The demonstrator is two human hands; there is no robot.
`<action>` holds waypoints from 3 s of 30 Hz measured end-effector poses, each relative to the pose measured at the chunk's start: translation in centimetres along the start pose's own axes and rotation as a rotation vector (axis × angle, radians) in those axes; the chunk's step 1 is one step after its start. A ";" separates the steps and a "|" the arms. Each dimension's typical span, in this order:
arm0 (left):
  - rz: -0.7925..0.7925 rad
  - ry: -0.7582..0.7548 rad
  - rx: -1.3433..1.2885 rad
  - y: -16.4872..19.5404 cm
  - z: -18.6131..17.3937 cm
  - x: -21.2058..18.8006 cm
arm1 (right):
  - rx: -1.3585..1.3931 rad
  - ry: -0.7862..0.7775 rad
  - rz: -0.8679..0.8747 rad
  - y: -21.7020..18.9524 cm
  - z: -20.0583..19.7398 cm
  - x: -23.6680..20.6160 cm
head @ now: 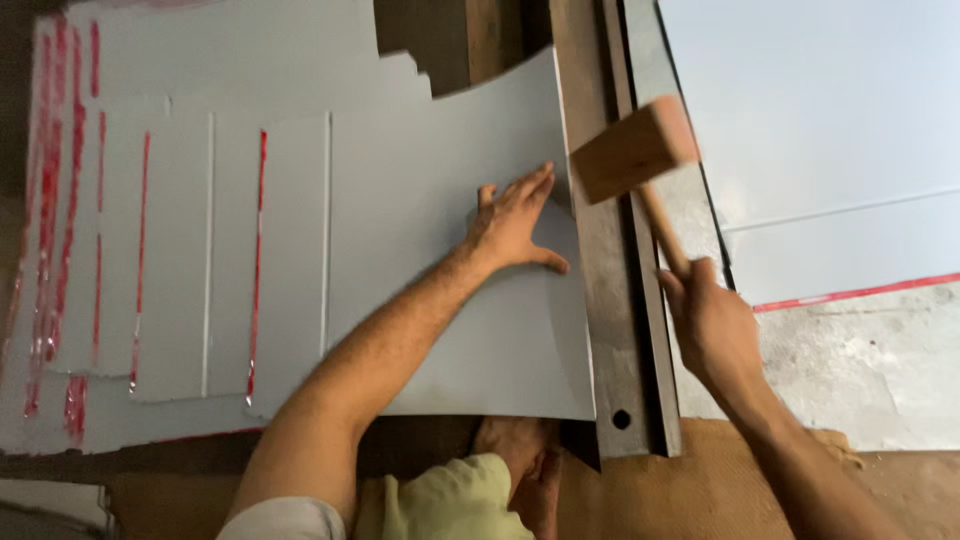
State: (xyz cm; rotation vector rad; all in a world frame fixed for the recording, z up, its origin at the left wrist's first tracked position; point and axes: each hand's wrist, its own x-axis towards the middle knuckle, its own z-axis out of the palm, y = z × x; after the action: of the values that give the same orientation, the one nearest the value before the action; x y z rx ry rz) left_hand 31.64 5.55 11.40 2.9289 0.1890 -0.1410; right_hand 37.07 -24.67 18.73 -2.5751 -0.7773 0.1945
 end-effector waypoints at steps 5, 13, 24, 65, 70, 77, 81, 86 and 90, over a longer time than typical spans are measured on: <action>-0.005 -0.002 -0.093 0.4 -1.0 -0.3 | 0.105 -0.046 0.071 0.5 -0.1 -4.2; 0.014 -0.022 -0.096 0.3 -1.0 -0.1 | -0.020 -0.142 0.087 0.5 -0.7 -9.5; -0.043 -0.078 -0.038 1.4 -1.5 1.1 | 0.030 -0.015 0.219 2.2 0.6 -15.9; 0.262 -0.104 0.101 1.1 1.2 2.6 | 0.628 -0.008 0.355 5.5 8.8 -19.7; 0.429 0.200 0.279 1.6 0.3 1.5 | 0.874 0.154 0.529 4.7 8.4 -22.1; 0.342 -0.033 0.239 0.7 0.4 2.1 | 1.032 0.171 0.858 4.0 7.1 -25.3; 0.362 -0.016 0.262 0.9 0.6 2.6 | 0.582 -0.035 0.443 6.4 7.1 -27.1; 0.309 0.084 0.165 0.9 1.3 1.9 | 2.074 -0.189 0.679 8.6 9.1 -25.4; 0.217 0.154 0.175 1.0 1.2 1.8 | 0.918 0.033 0.699 5.8 9.5 -22.2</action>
State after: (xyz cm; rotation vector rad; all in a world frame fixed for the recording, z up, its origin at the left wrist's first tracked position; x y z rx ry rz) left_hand 33.43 4.54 10.29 3.1093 -0.1263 0.1068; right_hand 19.04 -37.81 7.78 -1.8279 0.2487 0.5620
